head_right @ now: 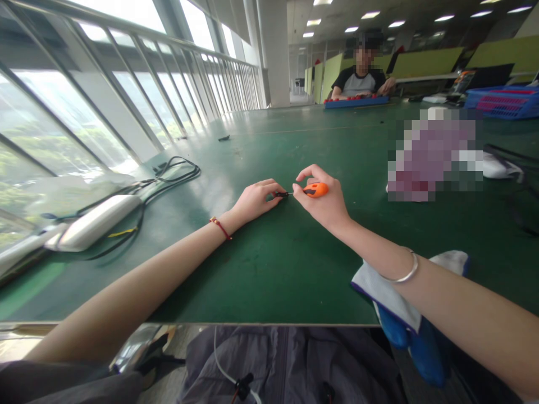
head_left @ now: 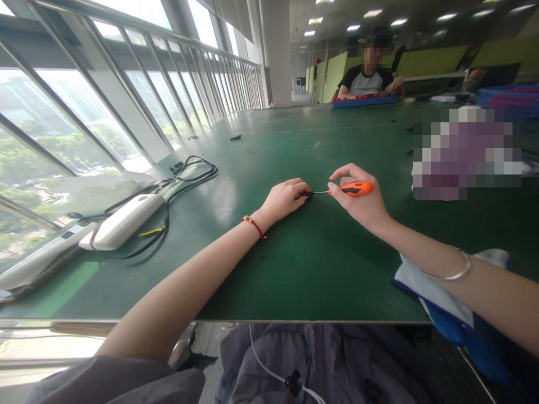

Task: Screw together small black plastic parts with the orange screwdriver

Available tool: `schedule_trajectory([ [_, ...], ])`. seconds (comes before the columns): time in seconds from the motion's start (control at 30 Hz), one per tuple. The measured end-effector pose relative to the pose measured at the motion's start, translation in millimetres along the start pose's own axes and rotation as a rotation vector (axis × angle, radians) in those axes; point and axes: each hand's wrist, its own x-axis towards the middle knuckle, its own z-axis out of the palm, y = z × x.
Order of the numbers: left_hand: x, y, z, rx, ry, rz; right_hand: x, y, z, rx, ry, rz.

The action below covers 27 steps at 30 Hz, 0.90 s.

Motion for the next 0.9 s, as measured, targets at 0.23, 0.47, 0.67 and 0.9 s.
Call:
schedule_trajectory([
  [0.23, 0.0, -0.1, 0.3, 0.006, 0.002, -0.01, 2.5, 7.5, 1.9, 0.061, 0.047, -0.069],
  [0.47, 0.0, 0.5, 0.1, 0.007, 0.006, -0.001, 0.8, 3.4, 1.0, 0.021, 0.064, -0.042],
  [0.67, 0.2, -0.1, 0.2, 0.007, -0.002, 0.005, 0.9, 5.0, 1.4, 0.037, 0.076, -0.067],
  [0.9, 0.3, -1.1, 1.3, 0.002, 0.009, 0.01, 0.4, 5.1, 0.8, 0.015, 0.057, -0.067],
])
